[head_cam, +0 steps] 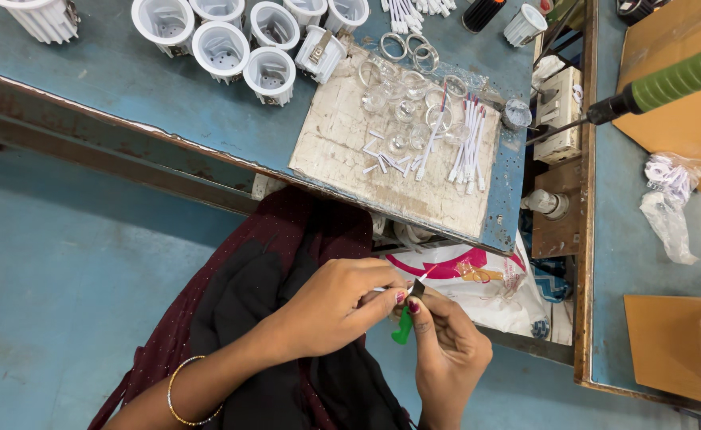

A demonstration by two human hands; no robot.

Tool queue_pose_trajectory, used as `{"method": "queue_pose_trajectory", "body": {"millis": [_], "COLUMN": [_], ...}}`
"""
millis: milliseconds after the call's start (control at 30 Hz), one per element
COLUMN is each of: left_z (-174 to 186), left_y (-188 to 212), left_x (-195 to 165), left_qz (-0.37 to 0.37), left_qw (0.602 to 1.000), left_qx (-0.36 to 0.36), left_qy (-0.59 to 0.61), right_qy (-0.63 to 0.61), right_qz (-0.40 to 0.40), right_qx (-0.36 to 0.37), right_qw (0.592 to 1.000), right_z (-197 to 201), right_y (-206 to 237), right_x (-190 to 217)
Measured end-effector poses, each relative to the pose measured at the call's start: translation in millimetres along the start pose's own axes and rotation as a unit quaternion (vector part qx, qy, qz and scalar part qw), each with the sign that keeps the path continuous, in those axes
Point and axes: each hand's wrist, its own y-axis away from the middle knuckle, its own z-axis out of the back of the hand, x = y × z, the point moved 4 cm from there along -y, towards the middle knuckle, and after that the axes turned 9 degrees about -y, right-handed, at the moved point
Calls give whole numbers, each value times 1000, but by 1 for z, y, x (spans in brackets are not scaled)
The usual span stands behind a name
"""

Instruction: The person strips the ends of white plastic tubes using a green utility knife and then inserts them into small clear plastic rings. The person repeats this process with multiple tubes and rings on a workbench.

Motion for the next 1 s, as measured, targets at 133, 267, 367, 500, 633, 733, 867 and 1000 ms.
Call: {"method": "queue_pose_trajectory", "body": {"millis": [133, 267, 367, 500, 633, 733, 867, 1000], "left_z": [-2, -3, -3, -3, -4, -5, -7, -6], "left_y": [0, -1, -1, -1, -1, -2, -2, -5], "left_x": [6, 10, 14, 15, 19, 22, 27, 30], "left_qz": [37, 40, 53, 47, 65, 61, 82, 81], "left_qw": [999, 996, 995, 992, 992, 990, 989, 991], "left_qx": [16, 23, 29, 37, 46, 44, 40, 32], "left_qy": [29, 71, 85, 108, 100, 117, 114, 105], "right_qy": [-11, -18, -24, -21, -17, -18, -17, -42], "right_qz": [-13, -19, -21, -28, -33, -36, -35, -42], "right_qx": [-5, -6, -3, -7, -9, -13, -16, -10], "right_qw": [1000, 1000, 999, 999, 999, 999, 999, 998], "right_z": [1, 2, 2, 3, 3, 3, 3, 0], "right_y": [-1, -2, -3, -4, -4, -4, -6, -10], "right_x": [-4, -9, -12, -13, -14, -17, -24, -32]}}
